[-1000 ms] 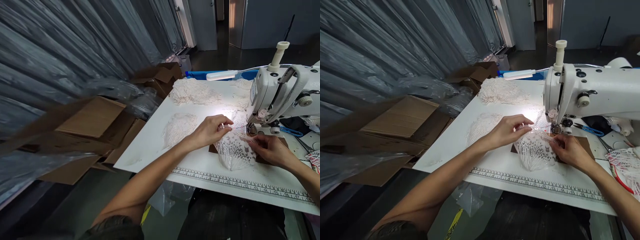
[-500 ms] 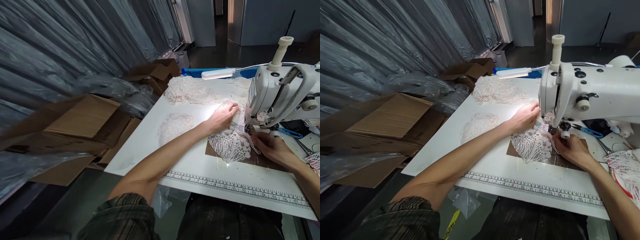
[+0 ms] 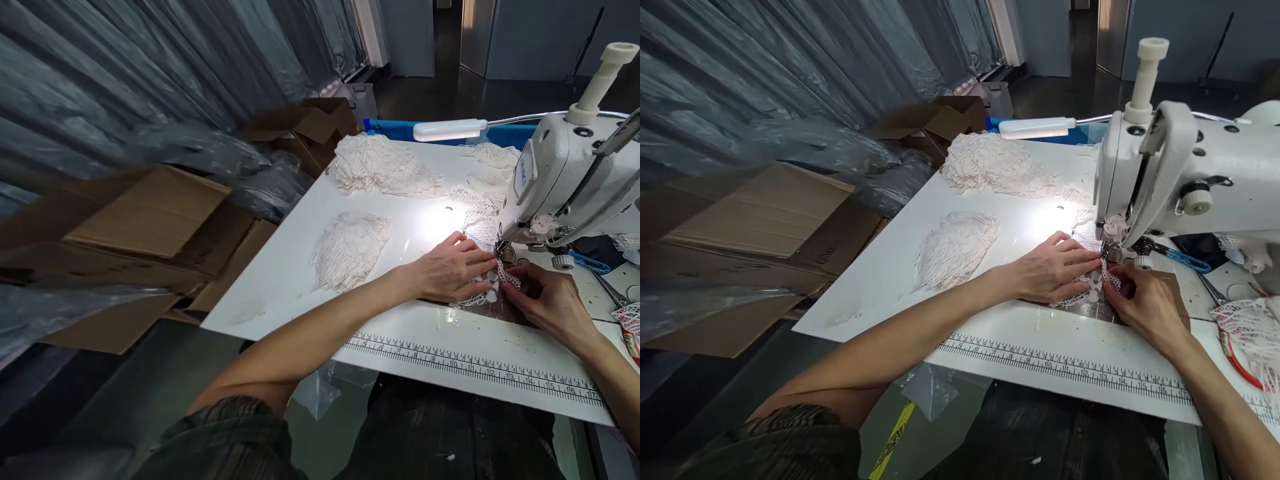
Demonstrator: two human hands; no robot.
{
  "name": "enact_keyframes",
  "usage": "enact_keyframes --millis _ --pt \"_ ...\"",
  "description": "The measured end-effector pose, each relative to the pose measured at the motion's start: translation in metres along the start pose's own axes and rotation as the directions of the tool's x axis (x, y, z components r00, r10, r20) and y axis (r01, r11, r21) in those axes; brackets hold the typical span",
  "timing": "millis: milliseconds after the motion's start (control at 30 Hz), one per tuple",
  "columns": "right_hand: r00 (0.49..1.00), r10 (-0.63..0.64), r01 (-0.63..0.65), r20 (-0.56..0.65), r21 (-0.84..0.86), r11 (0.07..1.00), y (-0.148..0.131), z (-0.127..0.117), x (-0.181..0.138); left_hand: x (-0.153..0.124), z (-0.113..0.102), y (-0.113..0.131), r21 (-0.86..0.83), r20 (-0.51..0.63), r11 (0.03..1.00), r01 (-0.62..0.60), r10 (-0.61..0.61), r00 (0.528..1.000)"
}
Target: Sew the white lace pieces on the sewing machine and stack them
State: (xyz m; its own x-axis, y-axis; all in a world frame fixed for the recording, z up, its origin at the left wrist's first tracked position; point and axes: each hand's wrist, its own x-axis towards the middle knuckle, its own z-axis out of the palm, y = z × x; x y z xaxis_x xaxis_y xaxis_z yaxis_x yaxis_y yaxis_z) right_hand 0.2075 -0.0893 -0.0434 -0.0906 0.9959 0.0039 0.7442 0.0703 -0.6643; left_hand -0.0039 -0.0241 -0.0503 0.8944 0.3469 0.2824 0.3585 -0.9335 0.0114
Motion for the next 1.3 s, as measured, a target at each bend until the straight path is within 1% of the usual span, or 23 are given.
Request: enact_keyframes --millis 67,133,167,233,300,333,433,500,567,633,733,800,867,933,967,1000,1033,1133,1200,1300 --pt "0.999 0.019 -0.019 -0.043 0.009 1.0 -0.004 0.003 -0.003 0.0 0.001 0.0 -0.016 -0.057 0.999 0.044 -0.045 0.997" --pt "0.995 0.028 -0.028 -0.093 -0.005 1.0 -0.007 0.007 -0.005 0.001 0.002 -0.001 -0.024 -0.086 0.997 0.067 -0.069 0.994" --pt "0.992 0.033 -0.035 -0.118 -0.016 0.999 -0.008 0.009 -0.006 0.001 0.003 -0.001 -0.027 -0.088 0.998 0.049 -0.051 0.995" --pt "0.986 0.059 -0.064 -0.154 -0.028 0.998 -0.009 0.012 -0.006 0.0 0.004 -0.004 -0.038 -0.074 0.999 -0.034 0.031 0.997" --pt "0.985 0.097 -0.1 -0.143 -0.011 0.995 -0.007 0.012 -0.005 -0.001 0.005 -0.007 -0.062 -0.047 0.992 -0.106 0.103 0.994" --pt "0.986 0.116 -0.116 -0.121 0.008 0.993 -0.005 0.011 -0.005 -0.002 0.006 -0.008 -0.073 -0.033 0.991 -0.113 0.111 0.993" --pt "0.988 0.144 -0.141 -0.046 0.062 0.988 0.0 0.008 -0.004 -0.004 0.008 -0.009 -0.082 -0.004 0.995 -0.058 0.057 0.998" --pt "0.989 0.14 -0.138 -0.044 0.056 0.989 0.0 0.006 -0.004 -0.004 0.009 -0.008 -0.071 -0.014 0.997 -0.023 0.022 1.0" --pt "0.991 0.118 -0.116 -0.067 0.03 0.993 -0.003 0.007 -0.006 -0.004 0.009 -0.007 -0.07 -0.058 0.998 -0.006 0.002 0.998" --pt "0.992 0.068 -0.07 -0.102 -0.01 0.998 -0.008 0.012 -0.01 -0.003 0.008 -0.005 -0.084 -0.125 0.996 -0.003 -0.007 0.992" --pt "0.986 -0.088 0.066 -0.143 -0.154 0.986 -0.015 0.021 -0.014 -0.001 0.007 -0.001 -0.13 -0.189 0.99 -0.049 0.024 0.982" --pt "0.976 -0.185 0.145 -0.113 -0.291 0.946 -0.017 0.024 -0.015 0.0 0.008 0.002 -0.175 -0.169 0.981 -0.088 0.058 0.984" --pt "0.97 -0.242 0.216 -0.028 -0.366 0.905 -0.016 0.02 -0.014 0.0 0.01 0.004 -0.204 -0.1 0.976 -0.074 0.054 0.993" --pt "0.956 -0.282 0.292 0.079 -0.336 0.895 -0.014 0.009 -0.008 -0.001 0.011 0.005 -0.198 -0.019 0.98 -0.03 0.026 0.999" --pt "0.943 -0.302 0.329 0.137 -0.285 0.9 -0.011 0.001 -0.004 -0.001 0.012 0.004 -0.19 0.009 0.982 -0.016 0.018 1.0" --pt "0.936 -0.306 0.341 0.171 -0.24 0.909 -0.009 -0.007 0.0 -0.002 0.013 0.004 -0.183 0.019 0.983 -0.014 0.018 1.0" --pt "0.943 -0.28 0.316 0.18 -0.224 0.922 -0.005 -0.013 0.005 -0.002 0.013 0.003 -0.18 0.014 0.983 -0.021 0.024 1.0" --pt "0.958 -0.204 0.243 0.204 -0.19 0.951 0.006 -0.023 0.016 -0.004 0.015 0.001 -0.179 -0.048 0.982 -0.059 0.051 0.998" --pt "0.966 -0.185 0.217 0.181 -0.175 0.96 0.014 -0.019 0.019 -0.005 0.015 0.001 -0.171 -0.085 0.982 -0.078 0.064 0.994" --pt "0.963 -0.236 0.259 0.128 -0.207 0.944 0.023 -0.007 0.017 -0.005 0.014 0.002 -0.137 -0.138 0.986 -0.094 0.075 0.988"
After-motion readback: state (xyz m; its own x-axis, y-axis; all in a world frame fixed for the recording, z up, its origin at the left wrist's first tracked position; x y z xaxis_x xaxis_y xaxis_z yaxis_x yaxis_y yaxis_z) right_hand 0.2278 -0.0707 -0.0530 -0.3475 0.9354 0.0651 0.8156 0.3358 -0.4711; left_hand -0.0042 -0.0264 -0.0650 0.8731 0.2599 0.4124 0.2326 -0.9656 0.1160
